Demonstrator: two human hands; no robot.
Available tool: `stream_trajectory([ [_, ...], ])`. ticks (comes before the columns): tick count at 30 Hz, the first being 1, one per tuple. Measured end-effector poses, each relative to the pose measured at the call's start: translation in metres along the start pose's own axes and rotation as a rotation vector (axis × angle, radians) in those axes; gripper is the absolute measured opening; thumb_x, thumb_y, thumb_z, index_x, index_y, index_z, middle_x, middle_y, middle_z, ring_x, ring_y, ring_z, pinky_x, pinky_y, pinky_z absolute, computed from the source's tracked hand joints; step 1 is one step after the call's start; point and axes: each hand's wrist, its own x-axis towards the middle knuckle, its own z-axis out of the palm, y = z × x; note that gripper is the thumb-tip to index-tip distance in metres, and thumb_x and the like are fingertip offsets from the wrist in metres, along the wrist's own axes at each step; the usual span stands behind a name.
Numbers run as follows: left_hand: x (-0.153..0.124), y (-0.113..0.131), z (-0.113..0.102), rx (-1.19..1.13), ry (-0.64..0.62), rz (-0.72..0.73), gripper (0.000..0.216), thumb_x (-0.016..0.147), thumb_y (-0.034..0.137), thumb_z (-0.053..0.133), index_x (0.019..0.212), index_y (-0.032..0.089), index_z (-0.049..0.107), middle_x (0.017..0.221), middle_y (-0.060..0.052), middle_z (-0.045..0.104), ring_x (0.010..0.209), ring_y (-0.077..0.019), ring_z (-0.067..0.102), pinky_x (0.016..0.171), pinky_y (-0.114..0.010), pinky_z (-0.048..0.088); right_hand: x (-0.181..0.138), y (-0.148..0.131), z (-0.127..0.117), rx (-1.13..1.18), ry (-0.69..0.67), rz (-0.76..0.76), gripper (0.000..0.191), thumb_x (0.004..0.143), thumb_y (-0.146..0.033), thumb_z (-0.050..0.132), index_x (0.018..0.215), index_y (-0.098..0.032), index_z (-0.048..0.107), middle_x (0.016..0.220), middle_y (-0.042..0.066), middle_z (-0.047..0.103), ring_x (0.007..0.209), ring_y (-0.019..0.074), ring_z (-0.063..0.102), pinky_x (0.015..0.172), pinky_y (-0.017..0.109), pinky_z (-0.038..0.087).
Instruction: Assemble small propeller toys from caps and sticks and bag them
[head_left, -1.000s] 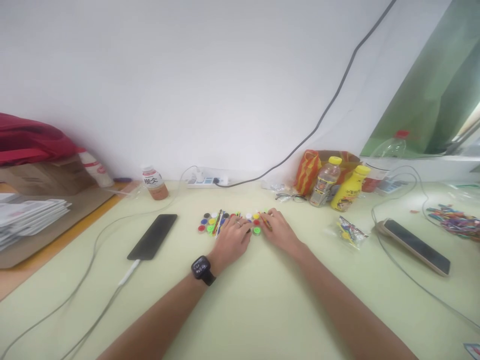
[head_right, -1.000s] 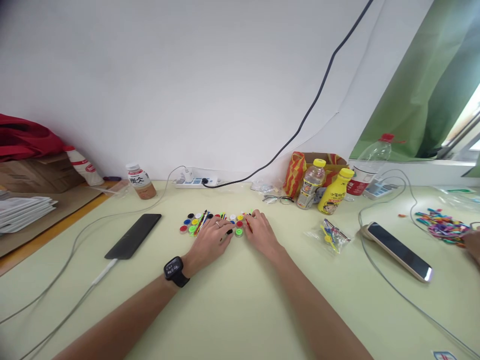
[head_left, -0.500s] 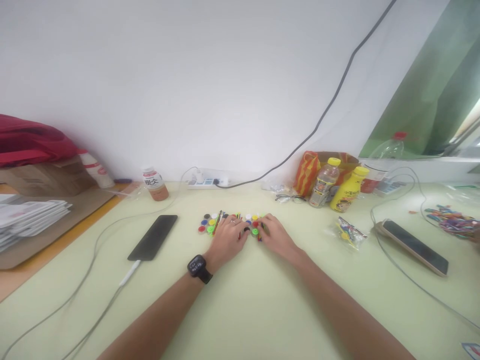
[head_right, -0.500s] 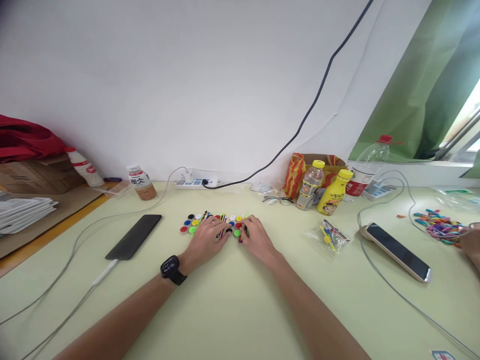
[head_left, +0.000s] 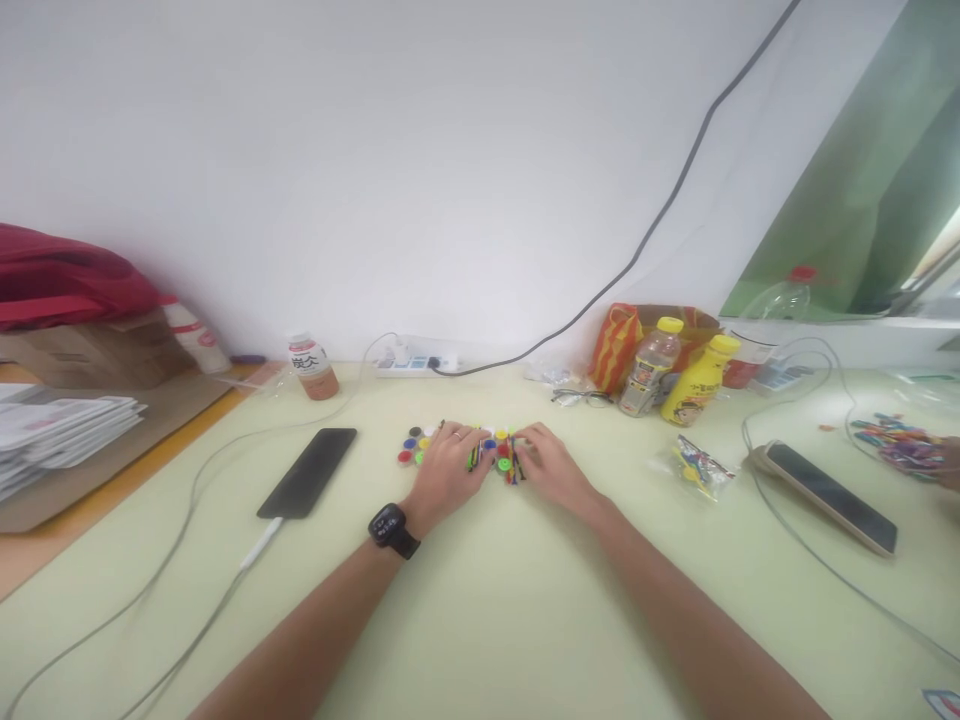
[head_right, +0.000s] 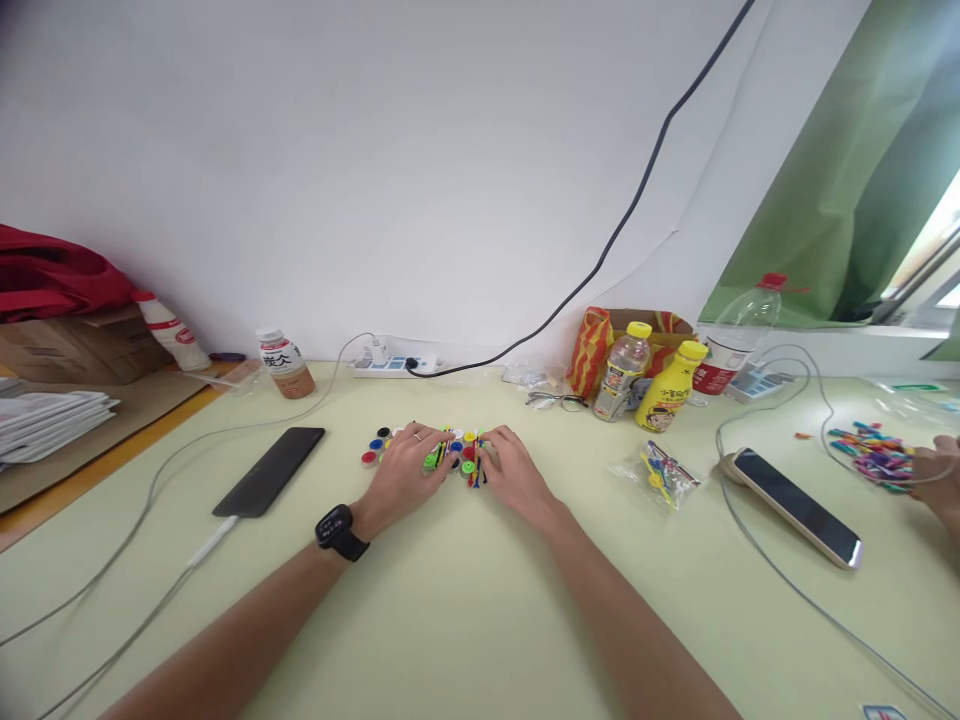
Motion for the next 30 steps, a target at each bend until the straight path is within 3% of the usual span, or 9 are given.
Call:
stream_trajectory([
  [3,-0.003,0.006,0.004,-0.041,-0.065,0.072,0.028,0.095,0.034,0.067,0.122,0.026,0.069,0.118,-0.005,0.074,0.114,-0.0295,0.058,0.098,-0.047,0.046,0.004,0.010,-0.030,-0.123,0.066,0.027,0.022,0.097,-0.027,0.051,0.111,-0.020,0.067,0.112,0.010,0.067,0.108,0.0239,0.062,0.100,0.039,0.049],
  [6,-0.003,0.009,0.008,-0.033,-0.097,0.086,0.031,0.093,0.032,0.070,0.123,0.028,0.068,0.125,-0.004,0.073,0.122,-0.0314,0.055,0.101,-0.049,0.045,-0.003,0.029,-0.085,-0.320,0.165,0.102,0.025,0.095,-0.032,0.055,0.111,-0.019,0.068,0.118,0.012,0.070,0.112,0.0272,0.062,0.106,0.044,0.045],
  [10,0.000,0.007,0.014,-0.018,-0.103,0.076,0.026,0.094,0.030,0.068,0.120,0.027,0.069,0.123,-0.005,0.073,0.121,-0.0312,0.056,0.100,-0.050,0.045,-0.042,0.067,-0.163,-0.607,0.268,0.361,0.031,0.094,-0.036,0.051,0.114,-0.020,0.070,0.117,0.015,0.072,0.112,0.0320,0.065,0.099,0.045,0.047],
  [13,0.001,0.007,0.016,-0.004,-0.095,0.055,0.026,0.095,0.028,0.067,0.121,0.026,0.069,0.120,-0.006,0.073,0.119,-0.0308,0.056,0.098,-0.049,0.046,-0.083,0.097,-0.192,-0.791,0.204,0.549,0.036,0.093,-0.037,0.051,0.117,-0.019,0.071,0.113,0.018,0.073,0.104,0.0362,0.069,0.090,0.047,0.050],
  [18,0.003,0.015,0.010,-0.028,-0.078,0.053,0.028,0.097,0.029,0.063,0.124,0.025,0.066,0.121,-0.006,0.072,0.118,-0.0307,0.055,0.100,-0.049,0.045,-0.116,0.113,-0.184,-0.756,0.041,0.564,0.040,0.093,-0.031,0.050,0.127,-0.019,0.068,0.110,0.020,0.072,0.103,0.0350,0.070,0.089,0.044,0.050],
  [23,0.001,0.025,0.006,-0.069,-0.055,0.084,0.025,0.098,0.027,0.060,0.123,0.024,0.066,0.117,-0.007,0.073,0.118,-0.0300,0.056,0.102,-0.050,0.046,-0.101,0.086,-0.151,-0.556,0.036,0.425,0.044,0.092,-0.044,0.055,0.131,-0.025,0.065,0.119,0.012,0.070,0.106,0.0296,0.069,0.091,0.040,0.052],
  [26,-0.003,0.032,0.007,-0.100,-0.076,0.138,0.026,0.100,0.026,0.058,0.124,0.024,0.065,0.119,-0.007,0.072,0.121,-0.0298,0.056,0.106,-0.050,0.045,-0.089,0.074,-0.135,-0.546,0.097,0.429,0.047,0.095,-0.050,0.052,0.131,-0.024,0.064,0.124,0.013,0.068,0.108,0.0298,0.067,0.088,0.040,0.053],
  [30,-0.009,0.045,0.009,-0.127,-0.166,0.207,0.035,0.100,0.028,0.058,0.135,0.025,0.060,0.131,-0.007,0.068,0.127,-0.0305,0.054,0.110,-0.050,0.043,-0.076,0.069,-0.116,-0.572,0.094,0.443,0.036,0.096,-0.049,0.053,0.108,-0.021,0.071,0.112,0.015,0.069,0.110,0.0322,0.065,0.094,0.042,0.050],
])
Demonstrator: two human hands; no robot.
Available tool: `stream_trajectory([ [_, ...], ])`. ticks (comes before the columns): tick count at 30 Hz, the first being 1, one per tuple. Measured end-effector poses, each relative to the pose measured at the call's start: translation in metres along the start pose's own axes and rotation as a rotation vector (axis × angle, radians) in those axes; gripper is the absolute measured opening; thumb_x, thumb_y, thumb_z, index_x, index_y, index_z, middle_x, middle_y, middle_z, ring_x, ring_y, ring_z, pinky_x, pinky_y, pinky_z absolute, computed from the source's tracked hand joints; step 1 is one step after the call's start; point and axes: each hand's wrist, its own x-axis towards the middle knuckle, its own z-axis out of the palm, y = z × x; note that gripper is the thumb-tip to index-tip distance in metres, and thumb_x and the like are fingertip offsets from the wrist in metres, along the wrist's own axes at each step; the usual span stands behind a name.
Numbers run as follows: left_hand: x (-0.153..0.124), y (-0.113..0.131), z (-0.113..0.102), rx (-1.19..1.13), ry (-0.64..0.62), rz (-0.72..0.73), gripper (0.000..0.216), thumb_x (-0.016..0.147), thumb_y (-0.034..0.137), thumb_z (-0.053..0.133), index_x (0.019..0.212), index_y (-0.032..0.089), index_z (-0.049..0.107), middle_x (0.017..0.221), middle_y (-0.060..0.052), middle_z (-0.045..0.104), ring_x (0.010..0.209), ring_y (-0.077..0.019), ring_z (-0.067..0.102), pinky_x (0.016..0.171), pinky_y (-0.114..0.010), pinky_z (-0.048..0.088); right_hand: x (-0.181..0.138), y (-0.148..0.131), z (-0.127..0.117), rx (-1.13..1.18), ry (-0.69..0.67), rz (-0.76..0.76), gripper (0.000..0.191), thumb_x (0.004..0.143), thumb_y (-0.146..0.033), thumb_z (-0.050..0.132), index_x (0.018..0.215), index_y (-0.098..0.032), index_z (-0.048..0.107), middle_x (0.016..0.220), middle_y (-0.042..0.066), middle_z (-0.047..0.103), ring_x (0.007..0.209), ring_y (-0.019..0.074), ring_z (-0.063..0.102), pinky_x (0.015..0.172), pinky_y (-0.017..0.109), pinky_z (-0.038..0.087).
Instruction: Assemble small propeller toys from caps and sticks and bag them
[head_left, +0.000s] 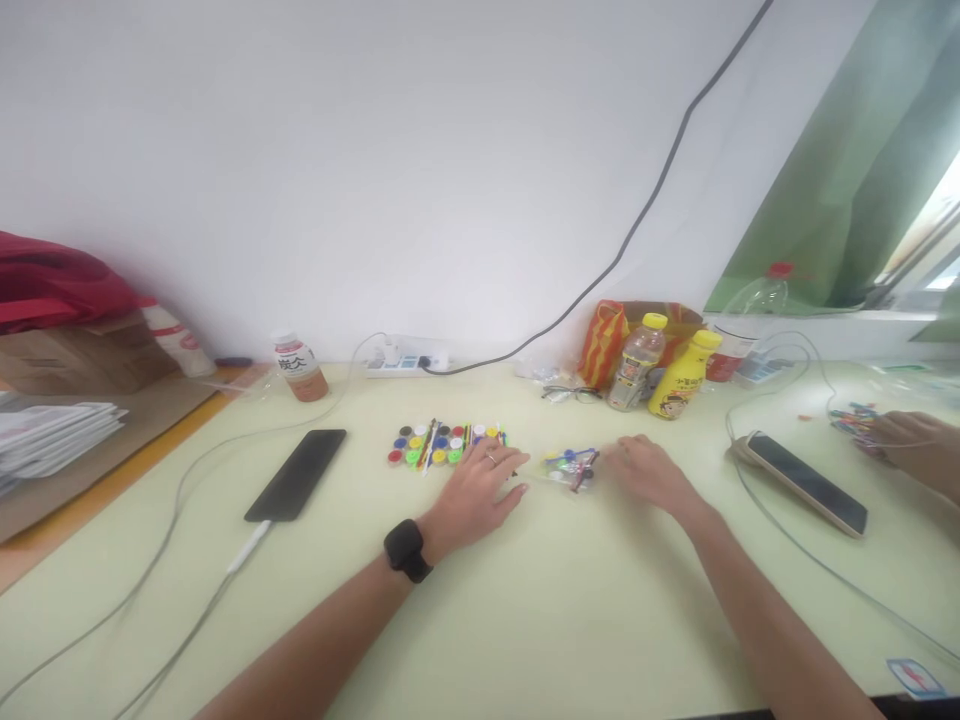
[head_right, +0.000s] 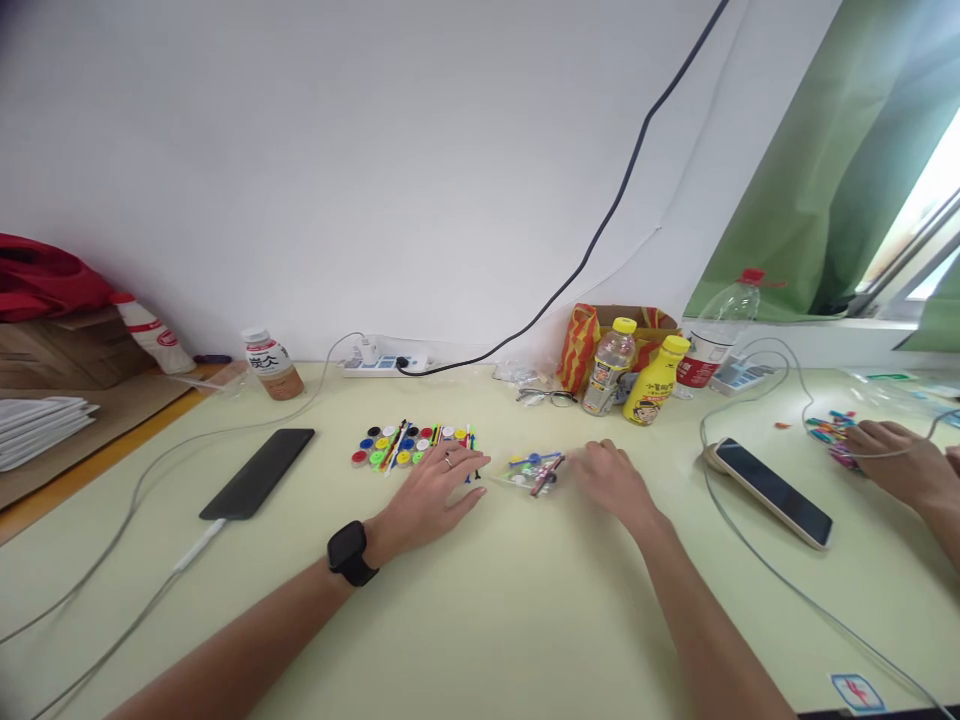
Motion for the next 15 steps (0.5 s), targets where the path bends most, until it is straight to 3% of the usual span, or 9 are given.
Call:
stream_trajectory([
  [7,0.001,0.021,0.010,0.050,-0.112,0.039,0.046,0.097,0.033,0.063,0.142,0.027,0.054,0.144,-0.008,0.060,0.125,-0.0357,0.051,0.106,-0.055,0.042,-0.002,-0.031,0.006,0.287,-0.228,-0.010,0.036,0.092,-0.055,0.058,0.087,-0.021,0.069,0.098,0.010,0.070,0.088,0.0243,0.068,0.082,0.037,0.052],
  [12,0.011,0.037,0.014,0.038,-0.153,0.087,0.038,0.099,0.035,0.059,0.136,0.026,0.058,0.131,-0.010,0.065,0.118,-0.0342,0.052,0.101,-0.052,0.043,0.000,-0.023,-0.017,0.591,-0.365,-0.038,0.023,0.090,-0.044,0.062,0.085,-0.021,0.062,0.090,0.004,0.071,0.081,0.0210,0.069,0.074,0.033,0.053],
  [15,0.032,0.039,0.020,0.045,-0.113,0.021,0.031,0.103,0.034,0.049,0.130,0.024,0.060,0.125,-0.012,0.066,0.114,-0.0334,0.053,0.099,-0.051,0.043,0.009,-0.018,-0.032,0.699,-0.407,-0.049,0.021,0.087,-0.041,0.065,0.088,-0.021,0.060,0.088,0.003,0.069,0.080,0.0203,0.070,0.072,0.032,0.053],
])
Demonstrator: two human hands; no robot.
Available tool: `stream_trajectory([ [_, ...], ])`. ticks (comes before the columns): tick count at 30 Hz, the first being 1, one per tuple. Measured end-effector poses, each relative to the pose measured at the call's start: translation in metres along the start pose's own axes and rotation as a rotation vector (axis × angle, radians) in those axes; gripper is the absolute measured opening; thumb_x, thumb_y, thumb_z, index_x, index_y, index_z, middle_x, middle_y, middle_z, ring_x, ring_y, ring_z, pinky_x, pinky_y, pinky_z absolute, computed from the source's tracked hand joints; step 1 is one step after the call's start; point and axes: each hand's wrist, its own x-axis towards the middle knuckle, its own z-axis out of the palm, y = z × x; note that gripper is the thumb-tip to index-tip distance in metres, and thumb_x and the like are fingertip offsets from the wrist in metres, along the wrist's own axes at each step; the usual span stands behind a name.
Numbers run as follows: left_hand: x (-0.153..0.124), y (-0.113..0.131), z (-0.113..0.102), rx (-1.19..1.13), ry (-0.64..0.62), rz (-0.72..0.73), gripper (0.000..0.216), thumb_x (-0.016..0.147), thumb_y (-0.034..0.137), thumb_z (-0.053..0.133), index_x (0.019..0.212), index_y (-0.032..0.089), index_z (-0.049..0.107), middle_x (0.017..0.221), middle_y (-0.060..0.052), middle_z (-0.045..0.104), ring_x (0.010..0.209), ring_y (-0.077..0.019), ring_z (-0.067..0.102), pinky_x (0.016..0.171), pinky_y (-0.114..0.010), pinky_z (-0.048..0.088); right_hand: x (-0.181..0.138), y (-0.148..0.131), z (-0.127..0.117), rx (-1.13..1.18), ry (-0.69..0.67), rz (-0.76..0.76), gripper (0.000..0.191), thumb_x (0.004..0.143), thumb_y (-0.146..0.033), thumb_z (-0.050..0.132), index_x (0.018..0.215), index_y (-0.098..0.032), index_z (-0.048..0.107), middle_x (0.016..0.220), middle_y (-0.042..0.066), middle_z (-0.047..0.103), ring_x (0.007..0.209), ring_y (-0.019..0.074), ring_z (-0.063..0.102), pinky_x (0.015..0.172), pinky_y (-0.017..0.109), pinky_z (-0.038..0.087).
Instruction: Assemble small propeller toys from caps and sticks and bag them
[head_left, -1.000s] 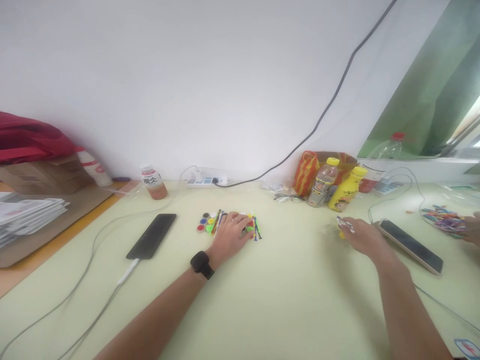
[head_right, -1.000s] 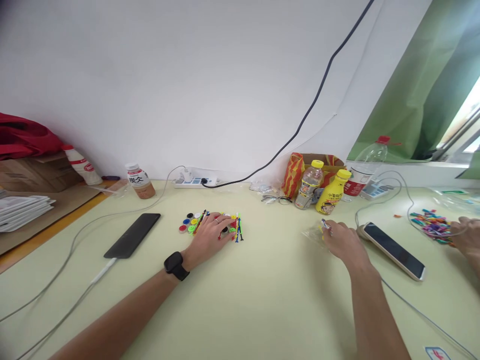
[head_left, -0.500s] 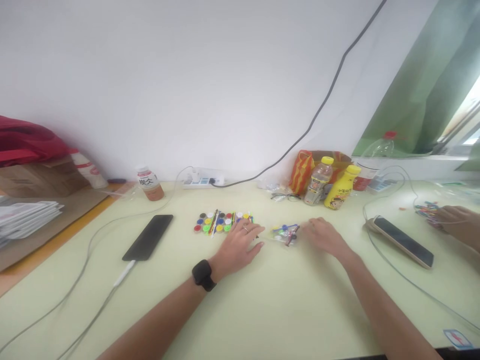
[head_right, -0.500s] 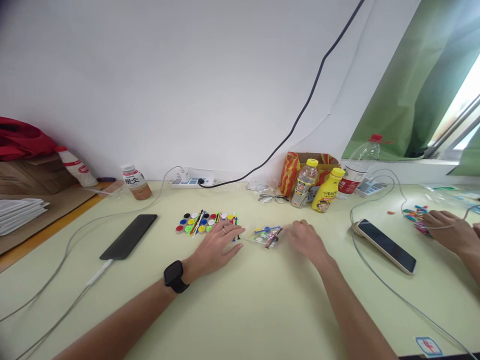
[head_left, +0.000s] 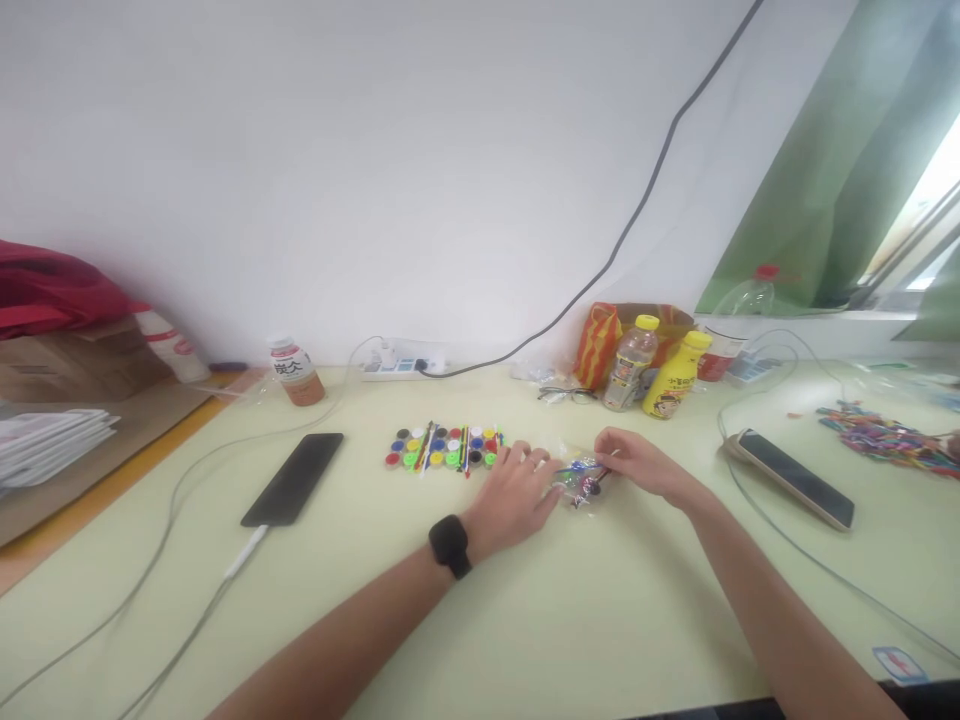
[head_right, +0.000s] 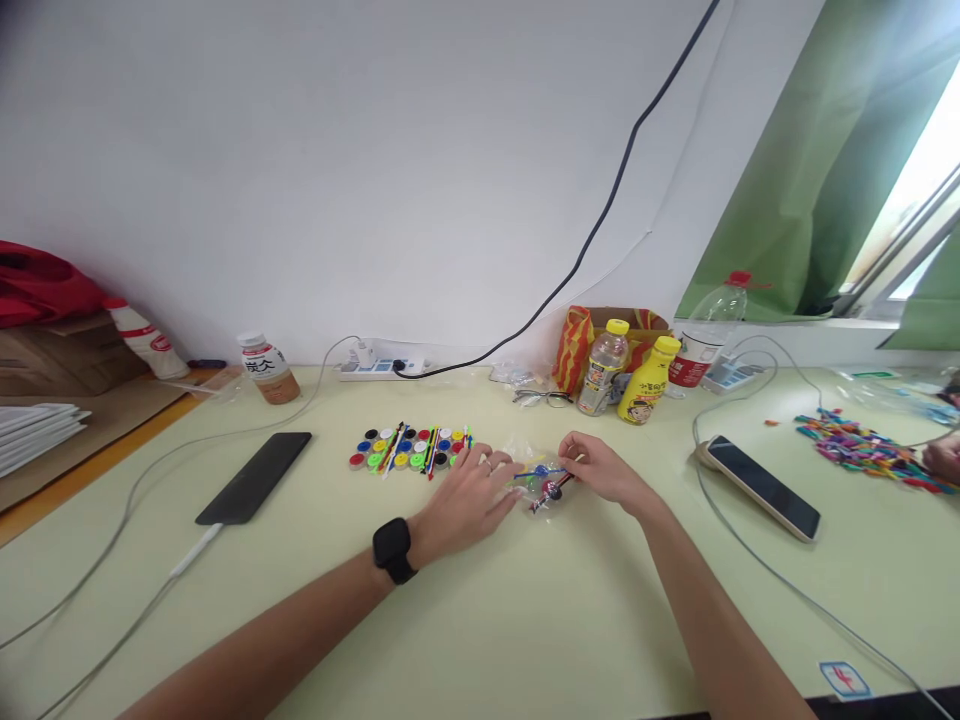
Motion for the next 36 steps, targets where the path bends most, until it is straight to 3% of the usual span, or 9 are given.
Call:
stream_trajectory([
  [6,0.047,-0.019,0.015,-0.064,-0.049,-0.358,0.029,0.093,0.020,0.057,0.121,0.015,0.062,0.106,-0.017,0.068,0.107,-0.0378,0.059,0.097,-0.053,0.043,0.014,-0.004,-0.010,0.041,0.159,0.016,0.031,0.082,-0.045,0.070,0.101,-0.021,0.064,0.108,0.006,0.070,0.090,0.0212,0.071,0.081,0.033,0.053],
  [10,0.055,-0.026,0.027,-0.172,-0.027,-0.433,0.047,0.086,0.003,0.051,0.131,0.014,0.056,0.099,-0.016,0.069,0.100,-0.0334,0.065,0.089,-0.044,0.047,0.011,0.009,0.000,-0.185,0.374,0.240,0.044,0.080,-0.057,0.071,0.100,-0.019,0.067,0.107,0.011,0.073,0.095,0.0255,0.069,0.076,0.032,0.051],
  [15,0.058,-0.028,0.033,-0.415,0.053,-0.486,0.053,0.088,0.003,0.048,0.138,0.019,0.046,0.096,-0.009,0.070,0.093,-0.0230,0.068,0.080,-0.030,0.050,0.004,0.021,0.015,-0.310,0.222,0.261,0.033,0.085,-0.053,0.066,0.083,-0.020,0.065,0.087,0.006,0.076,0.081,0.0225,0.068,0.066,0.029,0.045],
  [19,0.058,-0.033,0.027,-0.662,0.046,-0.518,0.052,0.081,0.006,0.059,0.130,0.024,0.051,0.086,0.000,0.069,0.072,-0.0157,0.068,0.062,-0.022,0.048,0.009,0.018,0.011,-0.231,0.269,0.219,0.020,0.087,-0.039,0.063,0.081,-0.020,0.063,0.087,0.007,0.076,0.081,0.0206,0.068,0.067,0.027,0.047],
  [22,0.058,-0.037,0.023,-0.845,0.035,-0.548,0.032,0.076,0.008,0.064,0.106,0.020,0.065,0.088,-0.002,0.068,0.071,-0.0149,0.069,0.061,-0.022,0.049,0.013,0.011,0.009,-0.244,0.309,0.247,0.023,0.085,-0.043,0.065,0.086,-0.019,0.065,0.090,0.009,0.076,0.081,0.0215,0.068,0.069,0.029,0.048],
  [26,0.059,-0.035,0.026,-0.906,0.074,-0.597,0.009,0.091,0.023,0.058,0.091,0.017,0.064,0.092,-0.007,0.071,0.078,-0.0171,0.073,0.067,-0.025,0.054,0.015,0.003,0.019,-0.233,0.158,0.198,0.042,0.089,-0.058,0.058,0.079,-0.019,0.067,0.082,0.006,0.074,0.074,0.0203,0.065,0.063,0.029,0.044],
  [28,0.059,-0.033,0.028,-0.895,0.096,-0.610,0.013,0.088,0.029,0.065,0.092,0.018,0.060,0.095,-0.007,0.071,0.080,-0.0180,0.073,0.067,-0.025,0.054,0.018,0.004,0.026,-0.213,0.112,0.138,0.046,0.090,-0.061,0.055,0.075,-0.018,0.066,0.078,0.006,0.074,0.071,0.0198,0.063,0.061,0.029,0.043],
  [31,0.057,-0.034,0.028,-0.878,0.083,-0.598,0.027,0.080,0.024,0.074,0.100,0.020,0.056,0.098,-0.006,0.071,0.078,-0.0170,0.072,0.066,-0.024,0.054,0.021,0.012,0.033,-0.182,0.190,0.121,0.041,0.085,-0.059,0.060,0.077,-0.019,0.064,0.080,0.007,0.075,0.072,0.0200,0.063,0.062,0.029,0.044],
  [36,0.052,-0.046,0.018,-0.866,0.004,-0.559,0.043,0.085,0.015,0.064,0.122,0.023,0.044,0.093,-0.004,0.073,0.072,-0.0156,0.072,0.064,-0.024,0.055,0.023,0.030,0.031,-0.137,0.285,0.090,0.033,0.081,-0.055,0.063,0.077,-0.022,0.059,0.081,0.007,0.074,0.075,0.0213,0.066,0.063,0.029,0.046],
])
